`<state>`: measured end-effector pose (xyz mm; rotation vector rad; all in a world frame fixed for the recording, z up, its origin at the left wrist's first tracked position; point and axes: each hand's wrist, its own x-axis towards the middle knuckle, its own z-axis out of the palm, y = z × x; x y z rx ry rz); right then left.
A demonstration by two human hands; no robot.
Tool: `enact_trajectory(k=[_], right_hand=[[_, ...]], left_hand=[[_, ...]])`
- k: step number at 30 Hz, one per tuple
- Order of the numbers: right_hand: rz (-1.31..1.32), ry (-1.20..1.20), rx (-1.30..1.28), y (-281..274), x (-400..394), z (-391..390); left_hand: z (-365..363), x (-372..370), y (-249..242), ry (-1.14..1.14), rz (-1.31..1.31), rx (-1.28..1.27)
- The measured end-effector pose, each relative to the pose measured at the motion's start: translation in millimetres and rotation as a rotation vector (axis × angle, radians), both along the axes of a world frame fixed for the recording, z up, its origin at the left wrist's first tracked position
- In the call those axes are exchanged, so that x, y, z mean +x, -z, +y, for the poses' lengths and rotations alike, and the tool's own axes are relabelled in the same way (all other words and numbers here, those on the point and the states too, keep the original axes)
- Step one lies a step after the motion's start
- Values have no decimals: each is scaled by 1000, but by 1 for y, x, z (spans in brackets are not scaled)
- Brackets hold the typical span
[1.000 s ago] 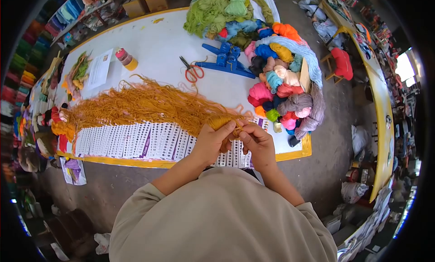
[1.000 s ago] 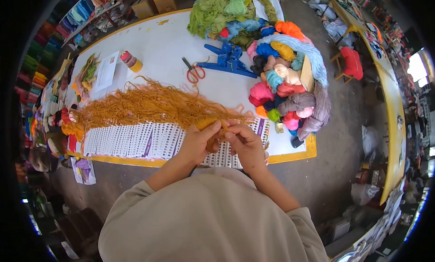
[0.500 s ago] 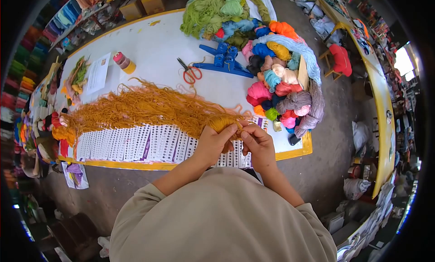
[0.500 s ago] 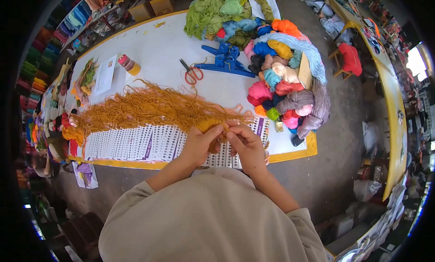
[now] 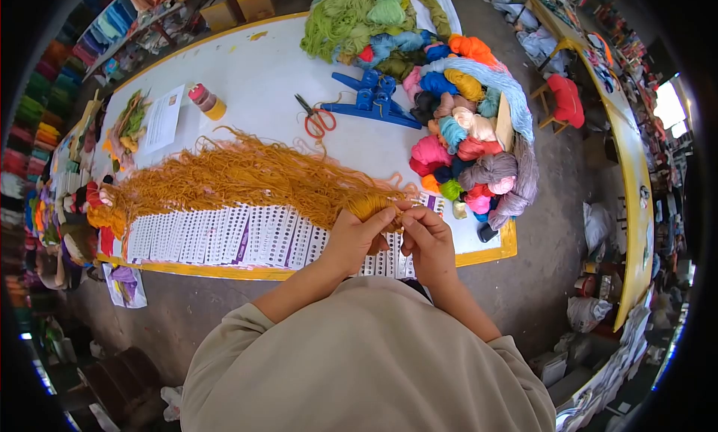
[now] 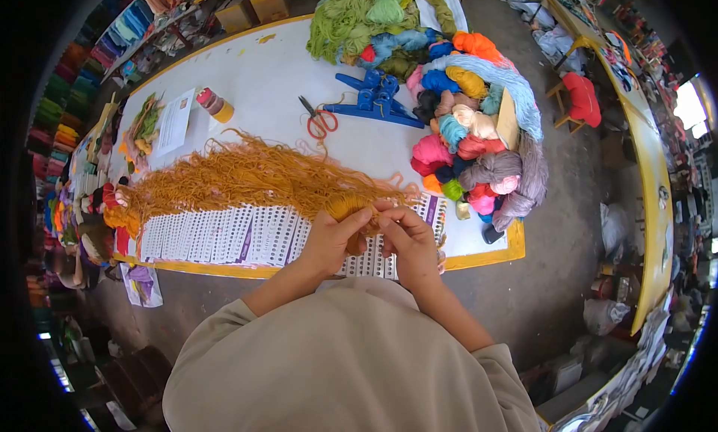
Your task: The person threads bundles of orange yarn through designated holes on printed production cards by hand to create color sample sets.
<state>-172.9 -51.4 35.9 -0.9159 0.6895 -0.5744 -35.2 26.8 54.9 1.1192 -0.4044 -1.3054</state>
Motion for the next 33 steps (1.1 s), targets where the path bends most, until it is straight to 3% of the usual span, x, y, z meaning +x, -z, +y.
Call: enact_trajectory(k=[6,33], right_hand=[[-57,18,152,1,-2,-2],[30,-19,15,5,-5,-4]], left_hand=[[-1,1,7,14,3,-9],[-7,-7,10,4,27,44]])
